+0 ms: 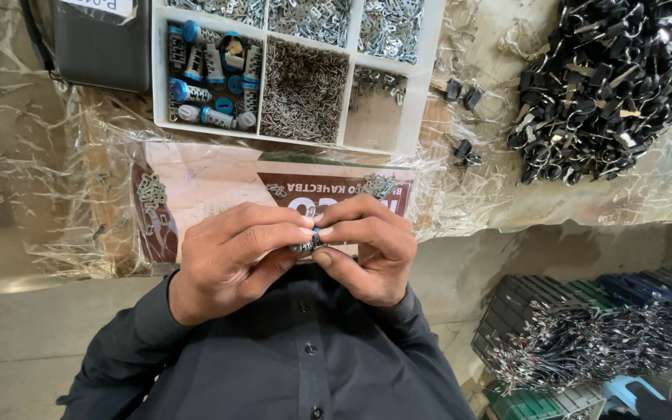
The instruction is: The person picks small metal clamp components from a compartment tray and from piles on the bench, fits a blue plastic insert into a black metal clamp body by hand, presses the parts together, and places the finished clamp onto a growing pile on the workbench, repeating the assembly cycle.
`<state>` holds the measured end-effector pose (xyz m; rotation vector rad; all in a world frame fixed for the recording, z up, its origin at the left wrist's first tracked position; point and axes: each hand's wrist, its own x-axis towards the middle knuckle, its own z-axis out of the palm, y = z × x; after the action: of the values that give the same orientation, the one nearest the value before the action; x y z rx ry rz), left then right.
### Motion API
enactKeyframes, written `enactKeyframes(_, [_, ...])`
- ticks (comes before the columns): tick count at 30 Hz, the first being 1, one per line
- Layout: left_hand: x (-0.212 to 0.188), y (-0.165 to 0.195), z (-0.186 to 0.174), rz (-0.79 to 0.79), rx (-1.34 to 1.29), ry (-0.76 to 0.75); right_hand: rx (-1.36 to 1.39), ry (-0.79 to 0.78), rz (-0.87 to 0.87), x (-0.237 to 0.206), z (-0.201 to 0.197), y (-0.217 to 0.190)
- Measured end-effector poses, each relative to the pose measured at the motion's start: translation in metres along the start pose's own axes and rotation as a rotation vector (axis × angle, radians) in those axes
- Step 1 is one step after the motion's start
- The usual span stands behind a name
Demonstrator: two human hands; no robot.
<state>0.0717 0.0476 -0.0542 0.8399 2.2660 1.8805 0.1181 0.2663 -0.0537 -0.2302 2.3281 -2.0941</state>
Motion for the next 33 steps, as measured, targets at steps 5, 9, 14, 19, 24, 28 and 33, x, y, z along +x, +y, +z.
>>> enactKeyframes(5, [0.001, 0.000, 0.000, 0.042, 0.021, 0.001, -0.169, 0.074, -0.127, 0.000, 0.005, -0.002])
enactKeyframes(9, [0.001, -0.002, 0.001, 0.039, 0.005, -0.009, -0.200, 0.073, -0.131, 0.000, 0.005, -0.003])
enactKeyframes(14, [0.000, -0.003, 0.004, 0.053, 0.059, -0.015, -0.193, 0.034, -0.082, 0.002, 0.003, -0.003])
enactKeyframes(19, [0.000, 0.000, 0.009, -0.003, 0.096, -0.027, -0.137, -0.063, 0.038, 0.004, -0.012, -0.010])
enactKeyframes(24, [0.002, 0.000, 0.017, -0.073, 0.040, 0.052, -0.310, 0.216, 0.029, -0.003, -0.027, -0.006])
enactKeyframes(28, [0.005, -0.006, 0.024, -0.053, -0.015, 0.042, -0.197, 0.216, 0.063, -0.014, -0.038, 0.003])
enactKeyframes(33, [0.005, -0.003, 0.030, -0.067, -0.020, 0.046, -1.002, 0.618, 0.041, -0.005, -0.072, 0.022])
